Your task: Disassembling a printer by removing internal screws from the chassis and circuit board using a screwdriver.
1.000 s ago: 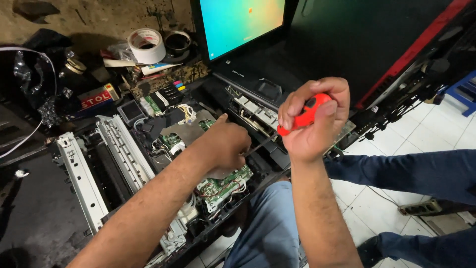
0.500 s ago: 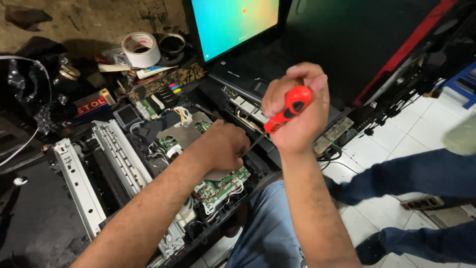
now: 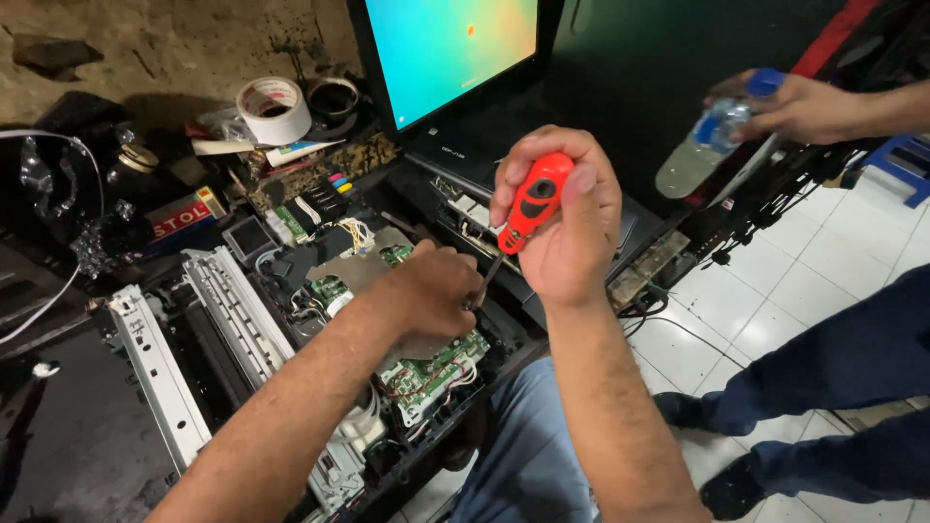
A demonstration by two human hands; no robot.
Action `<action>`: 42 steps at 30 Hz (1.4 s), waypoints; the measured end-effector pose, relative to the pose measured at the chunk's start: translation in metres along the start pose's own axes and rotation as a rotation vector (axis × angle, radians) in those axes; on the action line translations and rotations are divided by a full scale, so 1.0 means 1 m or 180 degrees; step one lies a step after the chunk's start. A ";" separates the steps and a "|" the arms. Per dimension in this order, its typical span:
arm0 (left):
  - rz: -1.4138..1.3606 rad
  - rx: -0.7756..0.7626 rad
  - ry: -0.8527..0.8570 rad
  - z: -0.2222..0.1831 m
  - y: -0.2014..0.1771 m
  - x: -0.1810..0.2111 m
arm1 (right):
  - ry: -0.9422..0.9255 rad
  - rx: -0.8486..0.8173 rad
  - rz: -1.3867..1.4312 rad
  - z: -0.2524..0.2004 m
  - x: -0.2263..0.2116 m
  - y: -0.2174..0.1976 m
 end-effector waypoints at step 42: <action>-0.0921 0.0096 0.0078 -0.021 -0.019 0.000 | -0.0400 0.1112 0.0242 0.005 -0.048 -0.060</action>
Point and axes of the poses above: each hand's wrist, its own z-axis towards the middle knuckle, its own y-axis out of the palm, x = y × z, the point moved 5 cm from there along z, towards the middle knuckle, and after that the axes turned 2 degrees about -z, right-handed, at the moved point
